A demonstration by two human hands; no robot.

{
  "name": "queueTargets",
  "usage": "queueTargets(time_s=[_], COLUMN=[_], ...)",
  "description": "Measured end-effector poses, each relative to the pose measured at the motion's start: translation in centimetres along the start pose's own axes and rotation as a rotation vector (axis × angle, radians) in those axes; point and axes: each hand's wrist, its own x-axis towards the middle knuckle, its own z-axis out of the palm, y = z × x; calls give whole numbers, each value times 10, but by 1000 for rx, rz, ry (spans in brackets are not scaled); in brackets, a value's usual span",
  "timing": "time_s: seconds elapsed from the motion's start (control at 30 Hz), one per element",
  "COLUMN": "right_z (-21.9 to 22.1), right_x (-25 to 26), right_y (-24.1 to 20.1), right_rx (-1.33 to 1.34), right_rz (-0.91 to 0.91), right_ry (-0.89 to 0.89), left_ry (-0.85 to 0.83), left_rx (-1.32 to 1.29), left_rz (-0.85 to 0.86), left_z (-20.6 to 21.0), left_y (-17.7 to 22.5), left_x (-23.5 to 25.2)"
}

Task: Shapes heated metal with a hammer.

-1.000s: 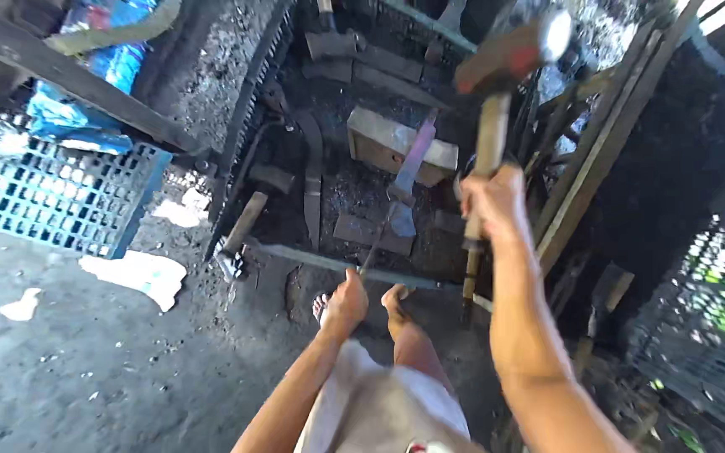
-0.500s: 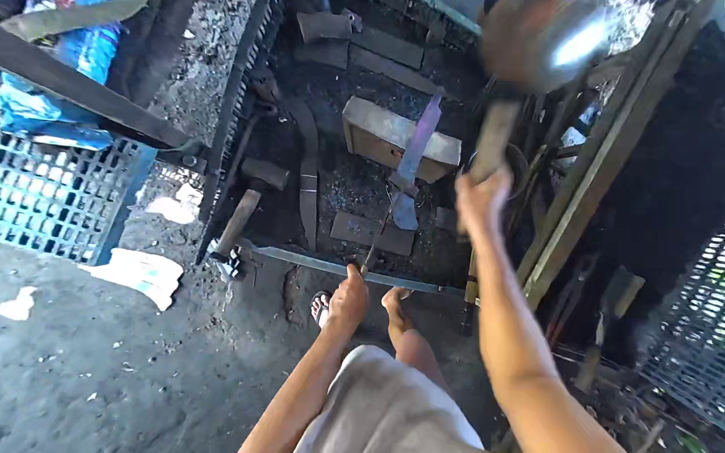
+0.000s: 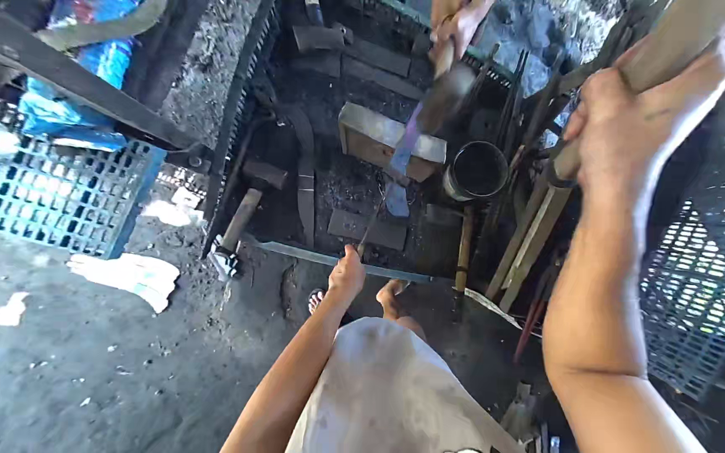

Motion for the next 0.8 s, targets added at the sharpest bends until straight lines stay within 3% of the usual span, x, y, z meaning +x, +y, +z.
queueTargets(time_s=[0.1,0.2,0.23,0.3,0.37,0.47,0.6,0.7,0.8], right_z=[72,177,196,188,144,58,-6,11,82], right_x=[-54,-135,-153,-142,-94,-57,-24,-20,-73], right_y=[59,148,166,148,95,25,-22,-6,49], right_rx=[-57,-15,22,118,210,188,56,-12,-127], right_rz=[127,581,730,860,711,469,163,42,227], right_ry=[-73,-367,-455,-513,-465,-397,-207,-51,-143], left_ry=[-7,21,21,-1,-1,28,46,25,-9], left_rx=[7,-16,-15,-4,-26,-14,-16,-6,-9], left_rz=[-4,1,-3,-2,35,41,29,14,15], left_z=[3,11,13,2,-17,-9,-3,-6,-6], left_y=[1,-2,-4,0,9,10,11,14,15], left_x=[1,8,4,-5,-8,3,19,15,20])
